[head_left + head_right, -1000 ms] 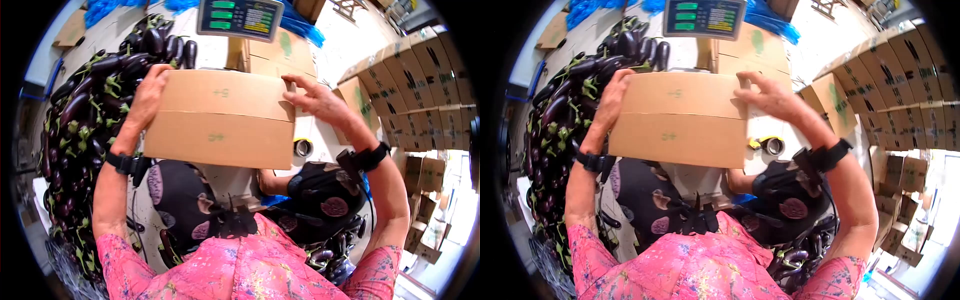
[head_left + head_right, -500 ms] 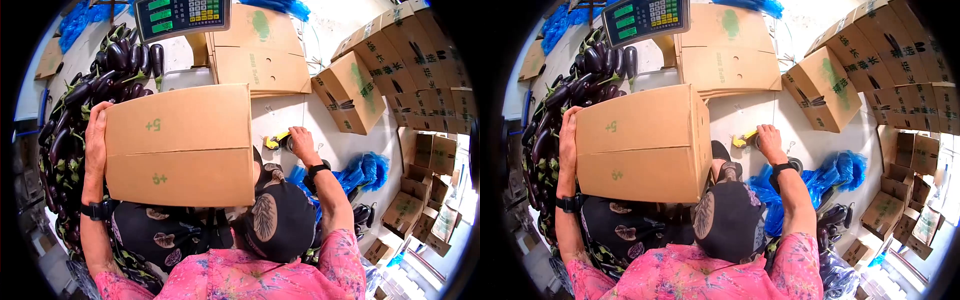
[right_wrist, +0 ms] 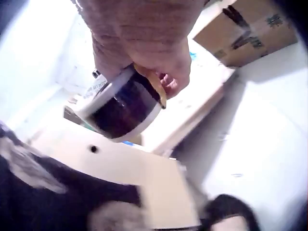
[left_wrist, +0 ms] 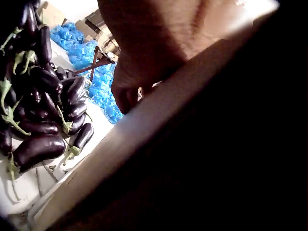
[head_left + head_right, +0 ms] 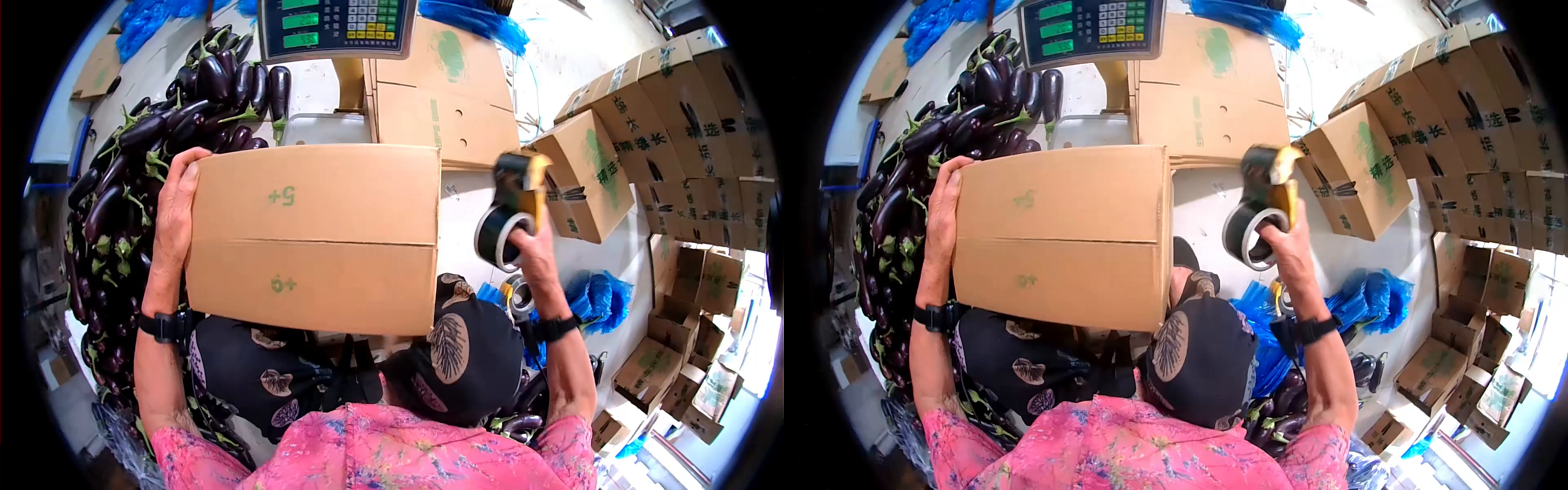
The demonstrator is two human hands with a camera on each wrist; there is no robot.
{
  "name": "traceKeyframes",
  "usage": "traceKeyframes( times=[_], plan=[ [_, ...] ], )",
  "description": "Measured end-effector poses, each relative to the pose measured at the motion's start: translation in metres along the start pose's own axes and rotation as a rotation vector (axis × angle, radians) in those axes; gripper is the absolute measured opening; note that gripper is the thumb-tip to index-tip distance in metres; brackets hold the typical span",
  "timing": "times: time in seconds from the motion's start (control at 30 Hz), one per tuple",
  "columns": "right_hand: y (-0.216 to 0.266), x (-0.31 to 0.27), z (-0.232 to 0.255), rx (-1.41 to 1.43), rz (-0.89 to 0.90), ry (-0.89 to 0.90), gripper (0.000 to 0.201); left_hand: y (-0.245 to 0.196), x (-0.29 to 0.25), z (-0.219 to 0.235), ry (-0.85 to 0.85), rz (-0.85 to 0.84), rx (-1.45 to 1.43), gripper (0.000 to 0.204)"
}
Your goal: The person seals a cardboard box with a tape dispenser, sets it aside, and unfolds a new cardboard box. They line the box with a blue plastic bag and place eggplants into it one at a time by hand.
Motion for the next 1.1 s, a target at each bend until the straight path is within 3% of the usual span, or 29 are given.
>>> traceKeyframes(
  times=[0.03, 0.1, 0.17, 0.2, 0.3, 0.43, 0.6, 0.7, 0.77, 0.83, 0.87, 0.97, 1.1],
  plan=[
    [0.034, -0.007, 0.000, 0.196, 0.027, 0.015, 0.058, 0.000, 0.000, 0.000, 0.002, -0.008, -0.009, 0.031],
    [0.086, -0.008, 0.002, 0.357, 0.131, 0.120, 0.054, 0.004, 0.000, 0.003, -0.002, -0.026, -0.026, 0.030],
    [0.131, -0.011, 0.000, 0.370, 0.098, 0.236, 0.051, 0.006, 0.000, 0.008, -0.029, -0.111, 0.018, 0.027],
    [0.151, -0.012, -0.007, 0.328, 0.197, 0.306, 0.050, 0.008, 0.000, 0.008, -0.025, -0.099, -0.004, 0.027],
    [0.184, -0.023, -0.038, 0.326, 0.157, 0.391, 0.046, 0.008, 0.000, 0.010, -0.015, -0.108, -0.012, 0.026],
    [0.255, -0.069, -0.084, 0.035, 0.358, 0.262, 0.041, 0.020, 0.001, 0.008, -0.003, -0.117, -0.130, 0.024],
    [0.300, -0.089, -0.145, -0.165, 0.332, 0.502, 0.078, 0.019, 0.000, 0.012, -0.010, -0.182, -0.078, 0.024],
    [0.275, -0.084, -0.197, -0.246, 0.517, 0.637, 0.071, 0.023, 0.000, 0.012, -0.022, -0.176, -0.100, 0.024],
    [0.261, -0.073, -0.218, -0.737, 0.788, 0.576, 0.072, 0.020, 0.000, 0.012, -0.074, -0.244, -0.116, 0.025],
    [0.271, -0.070, -0.227, -0.671, 0.633, 0.672, 0.070, 0.016, -0.003, 0.016, -0.084, -0.262, -0.069, 0.025],
    [0.269, -0.068, -0.229, -0.630, 0.702, 0.679, 0.067, 0.014, -0.004, 0.015, -0.058, -0.230, -0.085, 0.023],
    [0.278, -0.079, -0.230, -0.715, 0.629, 0.685, 0.064, 0.020, -0.002, 0.014, -0.128, -0.308, -0.124, 0.025],
    [0.279, -0.089, -0.231, -0.704, 0.686, 0.724, 0.064, 0.017, -0.004, 0.016, -0.157, -0.336, -0.119, 0.024]
  ],
)
Point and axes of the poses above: each hand's wrist, its own x-axis towards the middle knuckle, its own z-axis out of the back of the hand, y = z × x, the point moved 5 cm from there along x, towards the middle knuckle, and after that the axes turned 4 degrees about -x, right-handed, at the moved point
